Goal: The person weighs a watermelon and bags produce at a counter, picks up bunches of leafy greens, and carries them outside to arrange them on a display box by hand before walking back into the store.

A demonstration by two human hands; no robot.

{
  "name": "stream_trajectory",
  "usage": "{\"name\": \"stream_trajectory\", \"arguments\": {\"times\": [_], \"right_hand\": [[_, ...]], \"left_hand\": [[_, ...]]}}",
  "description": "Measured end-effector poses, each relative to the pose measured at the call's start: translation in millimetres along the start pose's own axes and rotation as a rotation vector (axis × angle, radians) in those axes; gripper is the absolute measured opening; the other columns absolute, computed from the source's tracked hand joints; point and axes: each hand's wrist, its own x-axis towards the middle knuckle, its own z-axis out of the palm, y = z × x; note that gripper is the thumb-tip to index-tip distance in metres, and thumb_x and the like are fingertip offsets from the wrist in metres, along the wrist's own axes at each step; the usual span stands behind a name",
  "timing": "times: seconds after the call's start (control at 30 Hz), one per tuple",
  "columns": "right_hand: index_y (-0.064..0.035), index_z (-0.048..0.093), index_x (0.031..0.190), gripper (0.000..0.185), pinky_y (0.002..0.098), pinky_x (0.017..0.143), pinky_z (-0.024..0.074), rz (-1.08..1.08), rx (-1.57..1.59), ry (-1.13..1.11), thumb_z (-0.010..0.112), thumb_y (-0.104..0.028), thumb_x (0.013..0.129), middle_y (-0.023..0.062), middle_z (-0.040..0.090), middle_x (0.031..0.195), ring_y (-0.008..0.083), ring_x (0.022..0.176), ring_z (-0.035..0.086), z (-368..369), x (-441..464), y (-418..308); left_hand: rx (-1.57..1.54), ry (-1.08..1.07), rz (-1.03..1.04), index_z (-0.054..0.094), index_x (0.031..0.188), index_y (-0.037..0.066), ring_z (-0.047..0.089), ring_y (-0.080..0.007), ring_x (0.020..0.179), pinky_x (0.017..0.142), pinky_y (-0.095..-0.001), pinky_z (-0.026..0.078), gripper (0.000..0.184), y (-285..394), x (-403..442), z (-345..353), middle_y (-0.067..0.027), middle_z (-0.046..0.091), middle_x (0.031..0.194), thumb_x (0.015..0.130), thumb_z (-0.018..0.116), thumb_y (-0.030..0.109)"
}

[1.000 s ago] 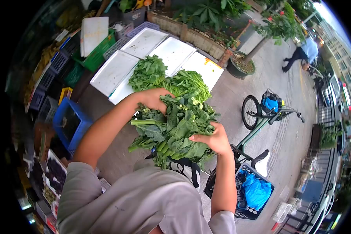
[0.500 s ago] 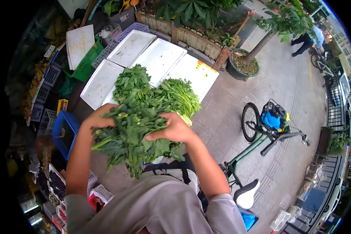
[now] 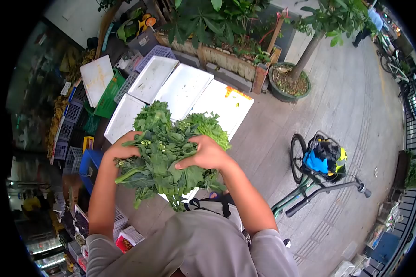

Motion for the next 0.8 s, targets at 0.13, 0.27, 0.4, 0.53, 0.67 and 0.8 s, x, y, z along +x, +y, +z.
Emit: {"name": "stream_trajectory", "arguments": {"times": [0.13, 0.27, 0.4, 0.53, 0.67, 0.8], "right_hand": [[0.0130, 0.067, 0.122, 0.090, 0.0356, 0.096, 0.0525, 0.008, 0.069, 0.016, 0.098, -0.039, 0.056, 0.0232, 0.074, 0.112, 0.0275, 0.104, 0.070, -35.0, -0.9, -22.3], [0.0091, 0.072, 0.113, 0.069, 0.0328, 0.091, 0.0535, -0.018, 0.029, 0.069, 0.098, -0.028, 0.061, 0.0147, 0.077, 0.101, 0.0203, 0.094, 0.071, -64.6, 4.1, -37.6], [0.0097, 0.070, 0.117, 0.078, 0.0342, 0.091, 0.0535, 0.030, -0.035, 0.129, 0.100, -0.032, 0.058, 0.0131, 0.076, 0.101, 0.0207, 0.095, 0.070, -98.3, 15.9, -45.8], [0.0060, 0.073, 0.110, 0.058, 0.0318, 0.087, 0.0539, 0.033, -0.027, 0.103, 0.097, -0.018, 0.063, 0.0095, 0.077, 0.099, 0.0164, 0.090, 0.069, -133.7, 34.1, -67.9], [0.0015, 0.077, 0.104, 0.044, 0.0314, 0.086, 0.0539, 0.077, -0.072, 0.109, 0.096, -0.009, 0.065, 0.0060, 0.078, 0.096, 0.0141, 0.087, 0.068, -176.7, 63.2, -53.4], [-0.0001, 0.078, 0.104, 0.041, 0.0318, 0.086, 0.0543, 0.097, -0.039, 0.055, 0.095, -0.006, 0.067, 0.0046, 0.078, 0.096, 0.0129, 0.087, 0.068, -218.6, 102.1, -1.9]], "left_hand": [[0.036, -0.025, -0.043, 0.066, 0.125, -0.002, 0.065, -0.0157, 0.103, 0.090, -0.0304, 0.052, 0.058, 31.4, 31.7, -1.6, -0.0062, 0.072, 0.107, 0.068, 0.075, 0.003], [0.103, 0.039, 0.048, 0.063, 0.129, 0.000, 0.065, -0.0178, 0.107, 0.093, -0.0315, 0.052, 0.062, 68.3, 54.9, -0.8, -0.0077, 0.072, 0.111, 0.068, 0.075, 0.003], [-0.042, -0.060, 0.213, 0.064, 0.128, -0.001, 0.066, -0.0163, 0.103, 0.091, -0.0310, 0.052, 0.061, 56.8, 103.3, -14.0, -0.0082, 0.072, 0.115, 0.068, 0.075, 0.002], [0.045, 0.013, 0.161, 0.064, 0.126, -0.002, 0.066, -0.0143, 0.099, 0.086, -0.0317, 0.054, 0.058, 97.8, 131.7, -17.4, -0.0084, 0.073, 0.110, 0.069, 0.074, 0.002], [0.028, -0.034, 0.296, 0.067, 0.121, -0.001, 0.067, -0.0144, 0.091, 0.083, -0.0312, 0.054, 0.051, 71.2, 208.5, -20.3, -0.0081, 0.075, 0.102, 0.071, 0.074, 0.005], [-0.004, -0.060, 0.213, 0.067, 0.123, 0.000, 0.065, -0.0124, 0.091, 0.084, -0.0296, 0.053, 0.052, 57.9, 267.7, -15.0, -0.0074, 0.075, 0.101, 0.073, 0.079, 0.003]]}}
